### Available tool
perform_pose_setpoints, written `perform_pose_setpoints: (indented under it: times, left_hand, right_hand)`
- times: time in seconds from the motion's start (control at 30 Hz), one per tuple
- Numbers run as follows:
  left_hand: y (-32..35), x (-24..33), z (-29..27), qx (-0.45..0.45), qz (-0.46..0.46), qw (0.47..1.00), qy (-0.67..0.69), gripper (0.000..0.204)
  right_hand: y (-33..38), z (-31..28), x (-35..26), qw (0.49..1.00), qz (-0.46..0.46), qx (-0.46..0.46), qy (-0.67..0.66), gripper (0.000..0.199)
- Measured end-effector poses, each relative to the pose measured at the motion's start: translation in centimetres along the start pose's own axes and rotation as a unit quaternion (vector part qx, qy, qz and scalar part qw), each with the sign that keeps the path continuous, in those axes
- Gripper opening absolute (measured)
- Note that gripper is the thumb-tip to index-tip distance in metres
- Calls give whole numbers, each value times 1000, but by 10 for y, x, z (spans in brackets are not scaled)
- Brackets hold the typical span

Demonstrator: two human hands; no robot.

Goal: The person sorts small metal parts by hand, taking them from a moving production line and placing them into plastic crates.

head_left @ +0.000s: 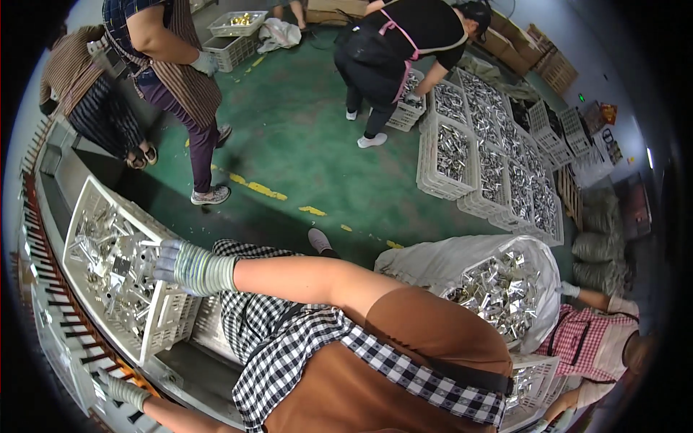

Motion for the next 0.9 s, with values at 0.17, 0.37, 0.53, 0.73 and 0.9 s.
perform_pose_setpoints:
  times: [0.17, 0.37, 0.53, 0.73, 0.9]
  left_hand:
    - [35, -70, 72, -334, -441, 587, 592, 44]
    - [9, -148, 95, -221, -525, 472, 672, 35]
    - [-85, -200, 74, -130, -571, 297, 754, 30]
    - [-104, -129, -12, -235, -369, 106, 893, 27]
    - [-182, -159, -71, -318, -230, 16, 919, 26]
  right_hand:
    - [3, -16, 1, 999, 1, 38, 27, 60]
    - [-1, -13, -1, 1000, -9, 27, 0, 61]
    - [-2, -7, 6, 1000, 9, 5, 20, 63]
    - [-8, -4, -1, 997, 10, -6, -76, 48]
    - [-12, -3, 4, 996, 23, -79, -33, 49]
Point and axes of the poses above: each hand's wrist, its own y-axis away from the middle knuckle, its own z-axis out of the palm, x = y × z, the point moved 10 cm from there along -y, towards the middle knuckle, and after that the axes turned 5 degrees about y, right-handed, at the moved point
